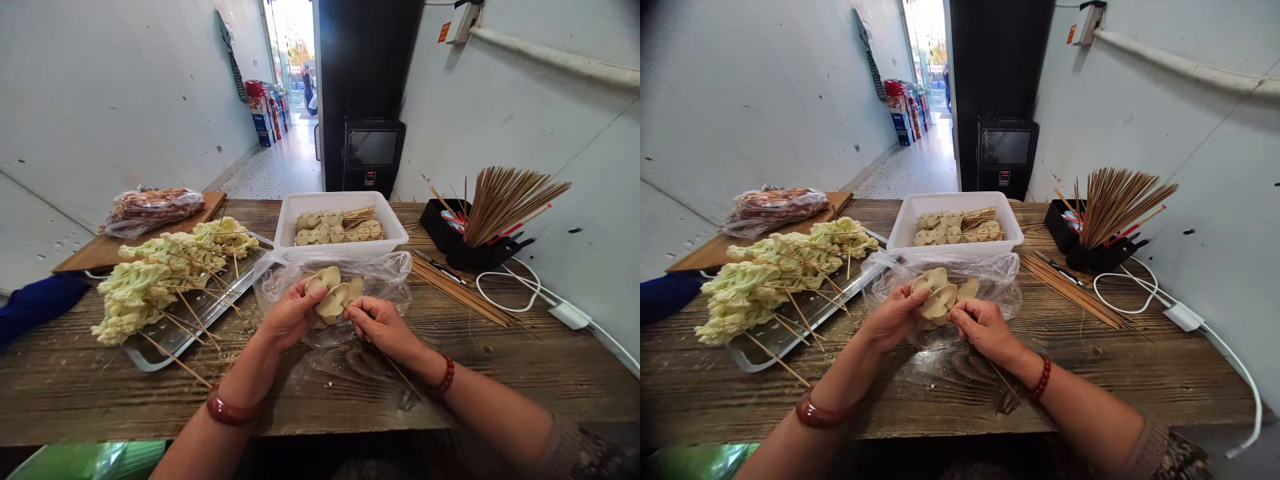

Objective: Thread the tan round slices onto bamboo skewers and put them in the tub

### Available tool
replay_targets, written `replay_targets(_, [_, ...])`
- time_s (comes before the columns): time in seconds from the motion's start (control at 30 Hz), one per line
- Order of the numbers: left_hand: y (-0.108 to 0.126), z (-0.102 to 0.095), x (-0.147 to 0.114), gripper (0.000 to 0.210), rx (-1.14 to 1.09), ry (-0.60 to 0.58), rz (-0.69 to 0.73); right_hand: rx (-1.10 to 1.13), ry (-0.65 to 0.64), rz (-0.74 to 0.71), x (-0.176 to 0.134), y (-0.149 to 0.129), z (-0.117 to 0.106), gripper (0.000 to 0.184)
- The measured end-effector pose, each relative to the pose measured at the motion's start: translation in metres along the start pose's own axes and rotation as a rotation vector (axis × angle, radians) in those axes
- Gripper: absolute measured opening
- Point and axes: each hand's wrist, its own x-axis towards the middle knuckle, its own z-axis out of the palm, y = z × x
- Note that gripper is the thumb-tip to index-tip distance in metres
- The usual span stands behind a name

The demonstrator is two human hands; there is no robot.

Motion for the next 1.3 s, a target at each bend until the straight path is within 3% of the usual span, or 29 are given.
replay_targets(0.17, [0.0016,-0.0016,0.0034,0.025,-0.057,0.061,0.0,-0.004,-0.039,0.044,-0.0007,0.0007,0.0005,0.032])
replay_targets(0.37, [0.0076,-0.0041,0.0045,0.024,-0.088,0.127,0.061,-0.2,0.012,-0.12,-0.0036,0.0022,-0.0014,0.021])
replay_targets(1.3, [0.0031,-0.0007,0.0045,0.028,-0.098,0.096,0.019,-0.225,0.061,-0.133,-0.0049,0.0053,0.0029,0.024])
